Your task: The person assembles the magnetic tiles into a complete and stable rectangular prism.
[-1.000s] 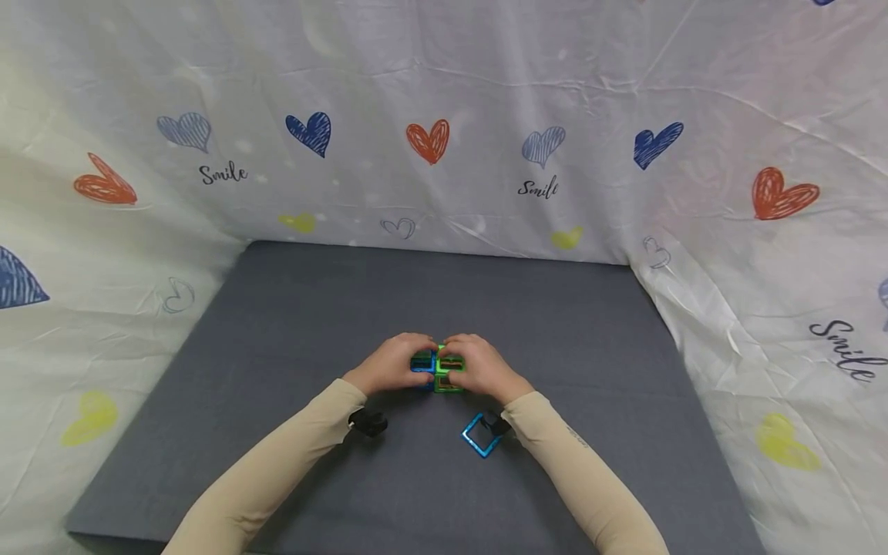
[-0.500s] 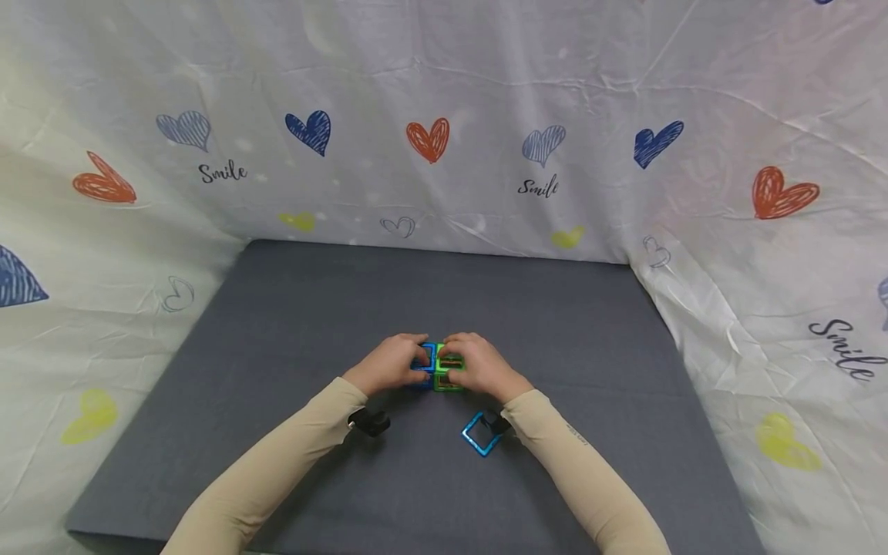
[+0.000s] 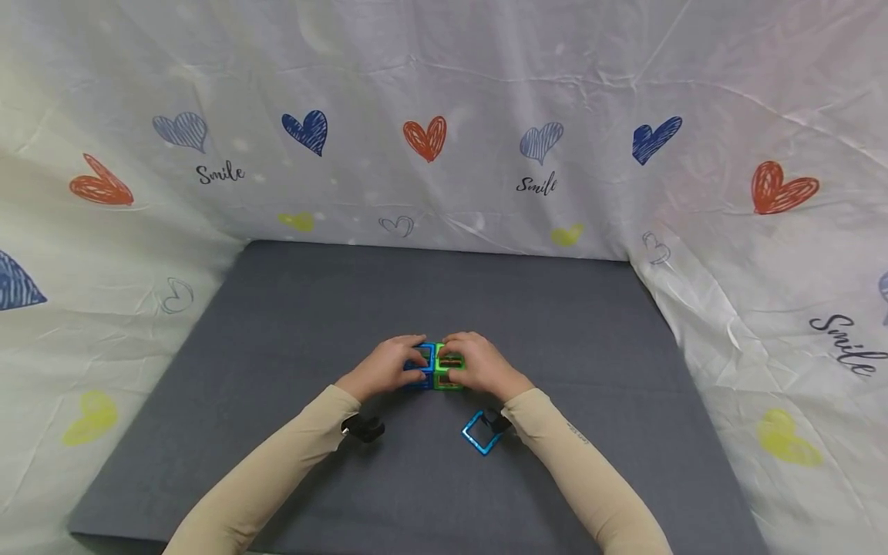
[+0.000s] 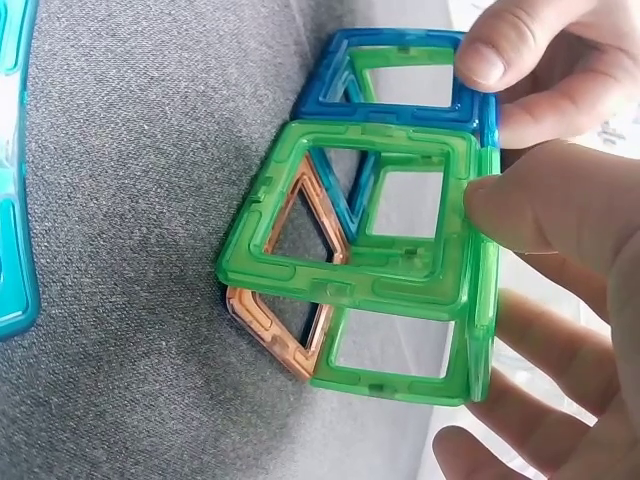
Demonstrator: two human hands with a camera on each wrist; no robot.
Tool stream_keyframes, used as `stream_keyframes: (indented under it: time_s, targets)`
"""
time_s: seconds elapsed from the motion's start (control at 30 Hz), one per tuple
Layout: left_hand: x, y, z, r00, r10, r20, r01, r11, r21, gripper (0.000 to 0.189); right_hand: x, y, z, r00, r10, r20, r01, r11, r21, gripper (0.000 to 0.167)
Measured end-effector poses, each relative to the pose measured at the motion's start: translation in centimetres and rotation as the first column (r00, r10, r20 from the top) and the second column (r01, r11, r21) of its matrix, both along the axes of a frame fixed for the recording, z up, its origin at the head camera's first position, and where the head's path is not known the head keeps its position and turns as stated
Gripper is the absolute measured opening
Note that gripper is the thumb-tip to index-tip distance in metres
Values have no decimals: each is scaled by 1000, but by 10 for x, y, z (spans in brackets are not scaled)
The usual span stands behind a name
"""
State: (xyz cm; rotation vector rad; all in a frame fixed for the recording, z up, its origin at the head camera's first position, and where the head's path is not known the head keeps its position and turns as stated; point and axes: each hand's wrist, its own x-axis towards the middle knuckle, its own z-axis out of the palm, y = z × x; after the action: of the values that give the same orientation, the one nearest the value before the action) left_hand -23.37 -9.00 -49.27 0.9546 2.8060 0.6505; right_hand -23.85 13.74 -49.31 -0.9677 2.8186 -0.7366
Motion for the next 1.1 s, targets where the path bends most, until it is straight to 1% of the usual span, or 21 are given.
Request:
stream_keyframes:
  time_s: [0.13, 0.2, 0.33, 0.53, 0.63, 0.83, 0.97, 1.1]
  targets:
    - [1, -3, -2, 1000, 0, 6, 0, 1000, 11, 22, 0, -1, 1, 1000, 2, 2, -2, 1000, 21, 28]
    - [1, -5, -3, 1000, 1, 24, -1, 1000, 18, 23, 0, -1, 1, 1000, 5, 0, -5, 1000, 26, 28]
    - [-1, -11, -5, 997, 11, 81, -14, 999, 32, 27, -1, -1, 1, 1000, 9, -2, -9, 1000, 17, 28]
    - [-2, -20, -10, 990, 30, 135, -34, 999, 25, 32, 0, -1, 1, 1000, 7, -2, -7, 1000, 5, 27]
    - [-3, -22, -10, 990, 21, 142, -26, 999, 35, 31, 1, -1, 1, 1000, 7, -11, -7, 1000, 1, 27]
    - [-5, -24, -10, 992, 8, 123, -13, 999, 44, 28, 0, -1, 1, 1000, 11, -19, -11, 1000, 0, 27]
    - [-5, -24, -11, 993, 8, 119, -15, 998, 56, 26, 1, -1, 2, 1000, 14, -20, -14, 1000, -2, 27]
    - [-4, -25, -11, 992, 20, 129, -29, 997, 69, 26, 1, -2, 1, 1000, 12, -17, -12, 1000, -5, 28]
